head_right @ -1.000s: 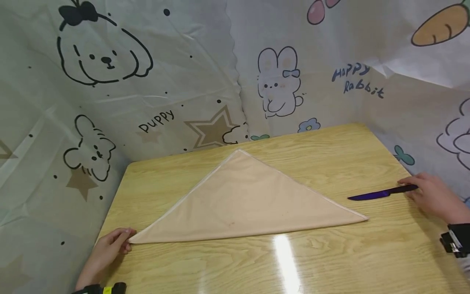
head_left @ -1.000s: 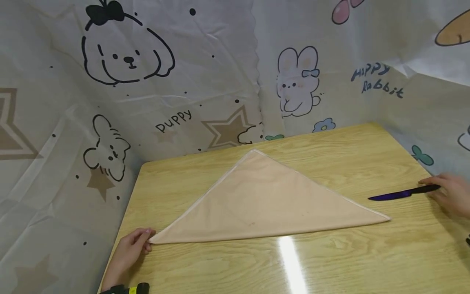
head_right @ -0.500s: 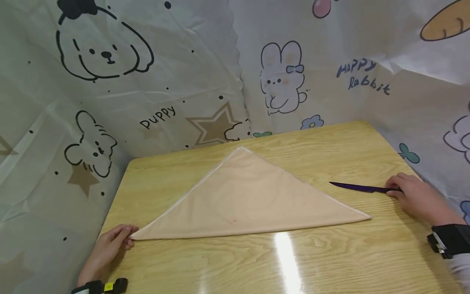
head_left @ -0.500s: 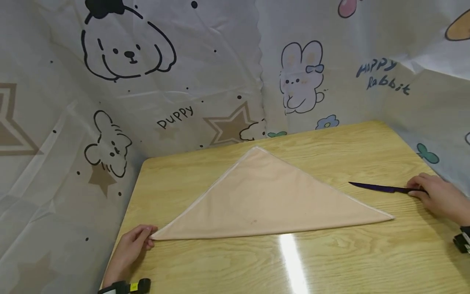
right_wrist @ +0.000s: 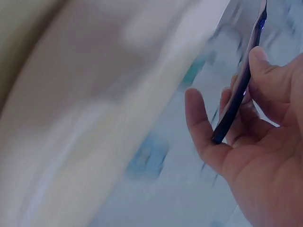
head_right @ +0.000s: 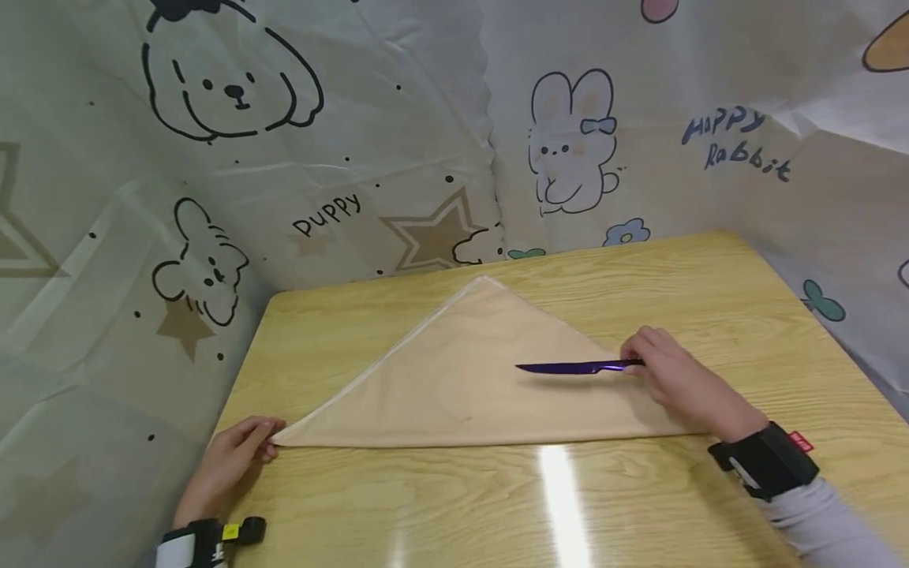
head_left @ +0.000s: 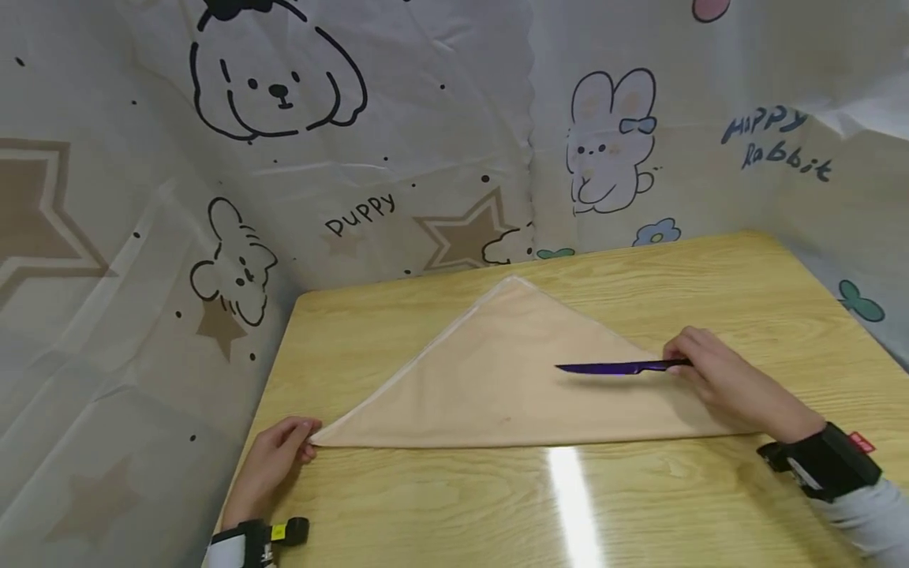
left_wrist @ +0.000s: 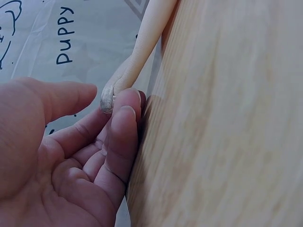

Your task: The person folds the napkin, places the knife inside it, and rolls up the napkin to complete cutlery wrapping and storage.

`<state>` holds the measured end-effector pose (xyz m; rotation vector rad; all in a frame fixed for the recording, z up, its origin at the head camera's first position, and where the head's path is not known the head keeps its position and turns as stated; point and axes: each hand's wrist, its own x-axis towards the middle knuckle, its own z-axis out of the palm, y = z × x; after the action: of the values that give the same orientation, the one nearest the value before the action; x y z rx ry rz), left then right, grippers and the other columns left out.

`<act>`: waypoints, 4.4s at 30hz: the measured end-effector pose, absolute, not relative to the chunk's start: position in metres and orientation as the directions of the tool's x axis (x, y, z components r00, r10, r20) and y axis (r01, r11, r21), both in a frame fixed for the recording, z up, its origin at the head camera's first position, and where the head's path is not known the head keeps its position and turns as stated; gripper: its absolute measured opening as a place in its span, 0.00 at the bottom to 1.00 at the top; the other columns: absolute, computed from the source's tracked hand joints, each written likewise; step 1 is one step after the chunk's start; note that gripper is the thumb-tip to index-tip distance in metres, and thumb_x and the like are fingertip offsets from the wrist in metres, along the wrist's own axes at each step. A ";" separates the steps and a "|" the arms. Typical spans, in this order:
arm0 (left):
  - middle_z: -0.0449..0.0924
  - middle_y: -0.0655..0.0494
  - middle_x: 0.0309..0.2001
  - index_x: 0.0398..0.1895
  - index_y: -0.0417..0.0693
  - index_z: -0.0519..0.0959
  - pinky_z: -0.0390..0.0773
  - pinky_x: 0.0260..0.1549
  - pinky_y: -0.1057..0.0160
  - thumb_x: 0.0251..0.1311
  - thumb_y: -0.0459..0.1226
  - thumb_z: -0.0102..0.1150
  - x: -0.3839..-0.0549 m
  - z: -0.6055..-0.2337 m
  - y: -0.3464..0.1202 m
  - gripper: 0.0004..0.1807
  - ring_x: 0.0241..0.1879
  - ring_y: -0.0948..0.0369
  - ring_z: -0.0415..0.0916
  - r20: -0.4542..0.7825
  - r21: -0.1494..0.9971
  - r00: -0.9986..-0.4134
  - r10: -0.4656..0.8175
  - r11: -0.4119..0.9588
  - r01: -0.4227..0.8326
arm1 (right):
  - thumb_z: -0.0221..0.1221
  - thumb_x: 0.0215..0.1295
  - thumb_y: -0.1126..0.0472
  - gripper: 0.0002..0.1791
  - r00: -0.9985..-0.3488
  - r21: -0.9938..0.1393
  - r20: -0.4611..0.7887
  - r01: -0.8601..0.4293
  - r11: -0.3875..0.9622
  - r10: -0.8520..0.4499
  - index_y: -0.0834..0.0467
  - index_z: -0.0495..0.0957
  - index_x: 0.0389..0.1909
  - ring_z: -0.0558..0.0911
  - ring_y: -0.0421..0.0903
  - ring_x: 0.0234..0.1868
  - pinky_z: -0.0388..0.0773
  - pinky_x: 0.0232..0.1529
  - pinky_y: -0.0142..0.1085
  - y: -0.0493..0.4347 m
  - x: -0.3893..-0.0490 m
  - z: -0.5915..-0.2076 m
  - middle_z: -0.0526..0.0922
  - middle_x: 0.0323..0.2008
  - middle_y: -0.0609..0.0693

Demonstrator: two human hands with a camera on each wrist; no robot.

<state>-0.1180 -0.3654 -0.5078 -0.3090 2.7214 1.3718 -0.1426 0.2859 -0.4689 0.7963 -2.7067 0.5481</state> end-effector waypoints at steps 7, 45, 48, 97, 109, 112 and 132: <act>0.80 0.42 0.40 0.53 0.34 0.77 0.80 0.27 0.69 0.74 0.40 0.45 -0.118 -0.505 -0.364 0.19 0.30 0.59 0.77 -0.171 0.794 -0.973 -0.158 0.562 -0.231 | 0.65 0.58 0.65 0.08 -0.731 -0.228 0.366 -0.671 0.705 -0.577 0.56 0.76 0.37 0.71 0.42 0.37 0.71 0.36 0.41 0.203 -0.136 -0.488 0.74 0.35 0.46; 0.79 0.46 0.44 0.56 0.40 0.77 0.78 0.34 0.69 0.62 0.46 0.62 -0.112 -0.498 -0.363 0.24 0.39 0.60 0.75 -0.222 0.757 -0.968 -0.117 0.605 -0.247 | 0.63 0.61 0.58 0.16 -0.979 -0.354 0.085 -0.204 0.913 -0.186 0.64 0.79 0.45 0.77 0.55 0.36 0.76 0.32 0.51 0.299 -0.098 -0.476 0.78 0.38 0.61; 0.79 0.46 0.45 0.57 0.41 0.77 0.78 0.34 0.68 0.63 0.47 0.61 -0.113 -0.499 -0.363 0.24 0.40 0.59 0.75 -0.232 0.748 -0.966 -0.117 0.613 -0.254 | 0.63 0.61 0.50 0.25 -0.997 -0.353 -0.012 -0.070 0.933 -0.080 0.69 0.78 0.46 0.76 0.60 0.36 0.75 0.30 0.55 0.336 -0.091 -0.483 0.77 0.38 0.68; 0.73 0.69 0.20 0.27 0.57 0.84 0.64 0.14 0.72 0.56 0.40 0.63 -0.121 -0.443 -0.033 0.03 0.21 0.72 0.66 0.067 0.299 -0.741 0.668 0.695 0.654 | 0.62 0.62 0.64 0.05 -0.943 -0.498 0.033 -0.303 0.813 -0.331 0.56 0.74 0.34 0.60 0.35 0.24 0.55 0.25 0.31 0.370 -0.088 -0.502 0.62 0.24 0.45; 0.71 0.70 0.19 0.24 0.58 0.80 0.60 0.11 0.73 0.54 0.38 0.62 -0.114 -0.482 -0.012 0.04 0.17 0.73 0.63 0.099 0.222 -0.730 0.676 0.700 0.679 | 0.61 0.63 0.63 0.05 -0.945 -0.509 -0.005 -0.279 0.814 -0.327 0.55 0.73 0.34 0.61 0.37 0.25 0.55 0.27 0.31 0.364 -0.087 -0.504 0.63 0.25 0.45; 0.73 0.71 0.23 0.36 0.56 0.83 0.63 0.13 0.75 0.59 0.39 0.59 -0.116 -0.482 -0.015 0.05 0.19 0.75 0.64 0.055 0.337 -0.700 0.712 0.647 0.684 | 0.61 0.63 0.63 0.05 -0.946 -0.505 -0.002 -0.279 0.817 -0.324 0.55 0.74 0.34 0.61 0.37 0.25 0.56 0.27 0.31 0.364 -0.087 -0.502 0.64 0.25 0.45; 0.79 0.43 0.42 0.56 0.39 0.76 0.75 0.28 0.67 0.73 0.41 0.47 -0.188 -0.497 -0.236 0.18 0.35 0.54 0.74 -0.088 0.967 -0.971 0.223 0.254 -0.029 | 0.52 0.72 0.64 0.08 -0.944 -0.680 0.124 -0.304 0.667 -0.304 0.58 0.69 0.49 0.62 0.39 0.17 0.63 0.16 0.32 0.342 -0.090 -0.469 0.64 0.23 0.48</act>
<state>-0.1881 -0.2362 -0.4972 0.1821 2.3155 1.7929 -0.0901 0.3421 -0.4695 0.5235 -2.8685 1.1698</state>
